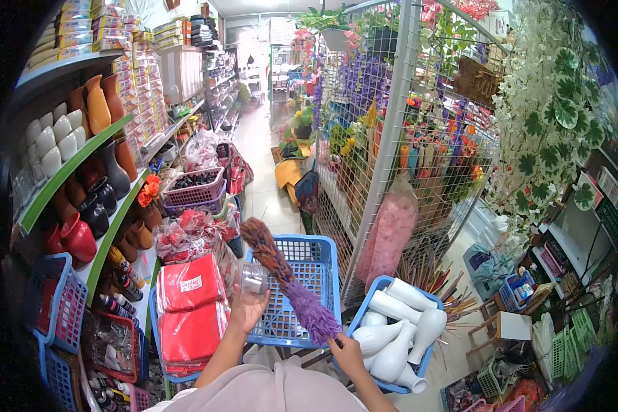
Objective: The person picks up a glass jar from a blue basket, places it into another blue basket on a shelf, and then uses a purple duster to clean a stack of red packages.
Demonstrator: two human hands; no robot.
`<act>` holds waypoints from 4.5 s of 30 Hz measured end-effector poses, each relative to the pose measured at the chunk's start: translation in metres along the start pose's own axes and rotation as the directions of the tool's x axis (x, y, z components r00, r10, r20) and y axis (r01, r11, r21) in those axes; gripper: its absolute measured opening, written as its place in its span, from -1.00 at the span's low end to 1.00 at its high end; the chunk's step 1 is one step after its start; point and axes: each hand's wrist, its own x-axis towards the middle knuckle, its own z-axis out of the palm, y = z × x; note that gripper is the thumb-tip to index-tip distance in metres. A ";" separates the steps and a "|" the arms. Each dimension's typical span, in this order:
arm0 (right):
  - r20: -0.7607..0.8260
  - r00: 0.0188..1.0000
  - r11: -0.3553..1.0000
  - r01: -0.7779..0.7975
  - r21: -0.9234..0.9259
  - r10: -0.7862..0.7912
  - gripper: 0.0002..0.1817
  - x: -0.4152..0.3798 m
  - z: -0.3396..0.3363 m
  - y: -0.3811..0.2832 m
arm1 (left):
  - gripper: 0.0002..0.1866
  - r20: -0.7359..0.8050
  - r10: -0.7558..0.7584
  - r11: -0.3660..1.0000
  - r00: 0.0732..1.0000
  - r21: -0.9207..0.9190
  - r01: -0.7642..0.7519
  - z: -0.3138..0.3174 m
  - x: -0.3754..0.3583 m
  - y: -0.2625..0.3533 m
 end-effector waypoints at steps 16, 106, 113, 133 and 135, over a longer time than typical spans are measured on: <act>-0.007 1.000 0.977 0.021 -0.212 -0.023 -0.71 -0.013 -0.009 0.002 | -0.16 -0.205 -0.070 0.996 0.976 -0.066 0.058 0.014 0.021 0.004; -0.020 0.957 0.801 0.229 -0.553 -0.288 -0.64 0.128 -0.001 -0.006 | 0.09 -0.365 -0.258 0.965 0.895 -0.057 0.255 0.012 -0.022 0.020; 0.143 0.898 0.597 0.389 -0.702 -0.417 -0.63 0.147 0.039 0.008 | 0.13 -0.433 -0.013 0.998 0.901 0.055 0.041 0.011 -0.080 0.062; 0.819 0.030 0.819 0.074 0.569 -0.572 0.03 -0.087 0.272 -0.258 | -0.23 0.140 0.844 -0.174 0.518 0.985 0.017 0.038 -0.344 0.142; 0.748 -0.039 0.733 0.176 0.657 -0.662 0.05 -0.116 0.293 -0.260 | -0.20 0.196 0.869 -0.340 0.454 0.903 0.262 0.055 -0.377 0.144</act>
